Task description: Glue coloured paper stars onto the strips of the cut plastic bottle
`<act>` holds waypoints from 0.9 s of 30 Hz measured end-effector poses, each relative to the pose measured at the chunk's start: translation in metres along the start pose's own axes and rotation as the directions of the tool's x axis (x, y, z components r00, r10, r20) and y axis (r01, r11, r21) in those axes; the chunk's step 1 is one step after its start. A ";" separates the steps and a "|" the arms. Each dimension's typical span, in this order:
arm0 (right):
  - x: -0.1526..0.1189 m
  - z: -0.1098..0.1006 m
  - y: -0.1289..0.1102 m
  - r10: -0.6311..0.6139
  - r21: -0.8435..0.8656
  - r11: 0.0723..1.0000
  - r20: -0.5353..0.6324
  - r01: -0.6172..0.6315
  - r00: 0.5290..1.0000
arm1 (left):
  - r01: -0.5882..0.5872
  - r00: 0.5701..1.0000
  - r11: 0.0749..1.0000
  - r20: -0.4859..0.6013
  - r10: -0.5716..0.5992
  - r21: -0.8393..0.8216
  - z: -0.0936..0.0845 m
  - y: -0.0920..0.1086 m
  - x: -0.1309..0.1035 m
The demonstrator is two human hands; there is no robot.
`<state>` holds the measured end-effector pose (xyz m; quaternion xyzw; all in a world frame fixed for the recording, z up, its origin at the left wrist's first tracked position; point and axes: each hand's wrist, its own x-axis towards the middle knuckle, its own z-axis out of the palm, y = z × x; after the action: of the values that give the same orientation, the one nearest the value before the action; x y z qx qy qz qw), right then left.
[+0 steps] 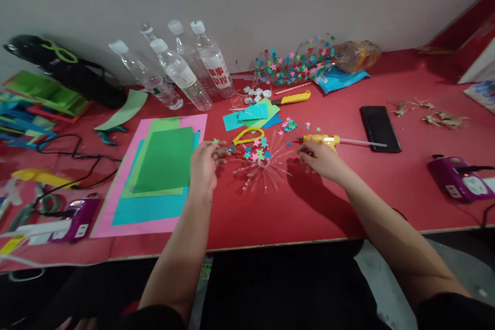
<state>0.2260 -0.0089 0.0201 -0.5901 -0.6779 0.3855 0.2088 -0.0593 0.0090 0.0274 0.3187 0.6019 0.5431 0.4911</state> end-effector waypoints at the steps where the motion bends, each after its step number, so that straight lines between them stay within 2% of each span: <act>1: 0.003 0.002 0.003 0.002 0.018 1.000 -0.003 -0.002 1.000 | 0.036 0.999 0.999 0.037 -0.036 0.019 -0.002 -0.006 0.000; 5: 0.007 0.006 0.010 -0.005 0.064 0.998 -0.003 0.005 1.000 | 0.115 0.983 0.993 0.142 -0.119 0.037 0.002 -0.021 -0.003; 12: 0.006 0.009 0.009 0.002 0.054 0.999 -0.024 -0.001 1.000 | 0.098 0.983 0.995 0.155 -0.103 0.035 0.011 -0.020 0.003; 15: 0.004 0.001 0.007 0.032 -0.021 0.999 -0.057 -0.034 0.998 | 0.072 0.985 0.997 0.153 -0.076 0.030 0.016 -0.021 0.010; 18: -0.003 -0.017 0.006 0.098 -0.180 0.976 -0.149 -0.125 0.984 | 0.036 0.987 0.999 0.155 -0.040 0.029 0.018 -0.020 0.021; 21: -0.012 -0.039 0.011 0.215 -0.357 0.883 -0.272 -0.306 0.938 | -0.038 0.996 0.998 0.082 0.033 0.053 0.013 -0.014 0.030; 24: -0.017 -0.049 0.017 0.322 -0.450 0.775 -0.323 -0.443 0.890 | -0.178 0.982 0.981 -0.048 0.182 0.082 0.009 0.002 0.029; 27: -0.017 -0.048 0.024 0.362 -0.465 0.746 -0.316 -0.476 0.877 | -0.312 0.949 0.945 -0.008 0.315 0.097 0.015 0.022 0.013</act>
<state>0.2800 -0.0121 0.0341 -0.7983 -0.5811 0.1574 0.0143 -0.0532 0.0310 0.0469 0.4267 0.5743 0.5890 0.3757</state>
